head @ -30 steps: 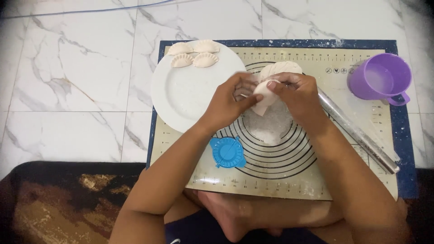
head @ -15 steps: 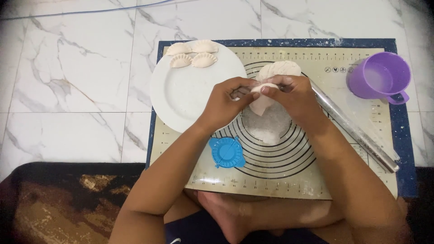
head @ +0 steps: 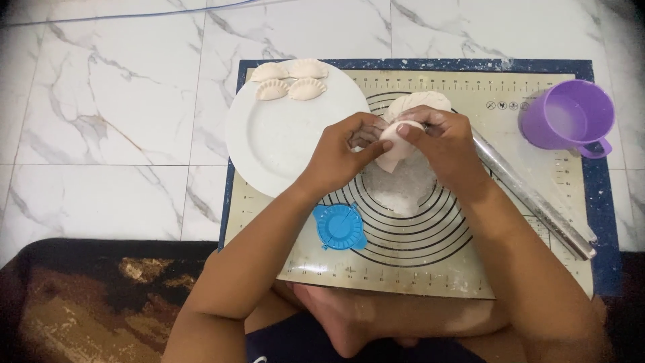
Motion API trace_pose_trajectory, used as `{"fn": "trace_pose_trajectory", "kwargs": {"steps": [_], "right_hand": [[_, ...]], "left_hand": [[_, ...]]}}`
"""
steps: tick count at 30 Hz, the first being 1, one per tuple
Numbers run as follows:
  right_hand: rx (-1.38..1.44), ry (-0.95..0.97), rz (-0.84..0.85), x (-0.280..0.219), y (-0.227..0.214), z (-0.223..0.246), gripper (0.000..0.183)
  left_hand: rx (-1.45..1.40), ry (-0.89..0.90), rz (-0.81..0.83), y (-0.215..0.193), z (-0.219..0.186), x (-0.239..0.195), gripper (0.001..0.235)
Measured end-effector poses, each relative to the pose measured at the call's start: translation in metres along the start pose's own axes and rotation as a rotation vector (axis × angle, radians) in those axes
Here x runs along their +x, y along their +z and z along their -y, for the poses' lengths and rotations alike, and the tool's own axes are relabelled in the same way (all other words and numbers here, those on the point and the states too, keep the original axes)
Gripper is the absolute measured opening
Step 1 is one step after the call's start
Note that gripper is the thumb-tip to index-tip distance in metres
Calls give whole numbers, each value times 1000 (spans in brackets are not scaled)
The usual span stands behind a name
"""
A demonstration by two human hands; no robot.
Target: Molding dumplings using a plastic press and a rolling pin on a silicone mat.
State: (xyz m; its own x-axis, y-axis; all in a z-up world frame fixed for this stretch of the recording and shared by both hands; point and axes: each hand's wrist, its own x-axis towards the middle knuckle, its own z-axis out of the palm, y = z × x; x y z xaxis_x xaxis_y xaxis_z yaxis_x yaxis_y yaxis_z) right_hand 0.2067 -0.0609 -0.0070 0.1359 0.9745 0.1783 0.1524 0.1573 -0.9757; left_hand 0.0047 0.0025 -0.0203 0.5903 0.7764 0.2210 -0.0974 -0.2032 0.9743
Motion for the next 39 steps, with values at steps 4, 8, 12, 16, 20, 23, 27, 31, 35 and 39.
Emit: {"fn": "trace_pose_trajectory", "kwargs": {"steps": [4,8,12,16,20,23,27,31,35,39], "right_hand": [[71,26,53,-2,5,11,31],[32,77,-29,-3,6,13,23],[351,321,-51,2,1,27,36],[374,321,42,0,-12,35,56],[-421,271,126,-31,-15,88,39],[-686,114,182,-60,-37,73,34],[-740,27,329,-107,-69,46,41],[-943,32,39,-142,-106,26,29],[-1331,34,-36,-145,-124,17,53],[-1196,11,-13,-144,-136,11,43]], "left_hand": [[36,19,-12,-1,-12,-3,27],[-4,11,-43,0,-12,-1,39],[-103,20,-115,-4,-8,4,44],[-80,34,-155,-9,-8,7,39],[-71,34,-166,-8,-10,5,35],[-98,59,-139,-9,-17,4,31],[-45,108,-102,-4,-25,0,29],[-4,127,-93,0,-29,-3,25],[218,230,-108,5,-35,-4,26],[387,313,-86,13,-46,-7,26]]}}
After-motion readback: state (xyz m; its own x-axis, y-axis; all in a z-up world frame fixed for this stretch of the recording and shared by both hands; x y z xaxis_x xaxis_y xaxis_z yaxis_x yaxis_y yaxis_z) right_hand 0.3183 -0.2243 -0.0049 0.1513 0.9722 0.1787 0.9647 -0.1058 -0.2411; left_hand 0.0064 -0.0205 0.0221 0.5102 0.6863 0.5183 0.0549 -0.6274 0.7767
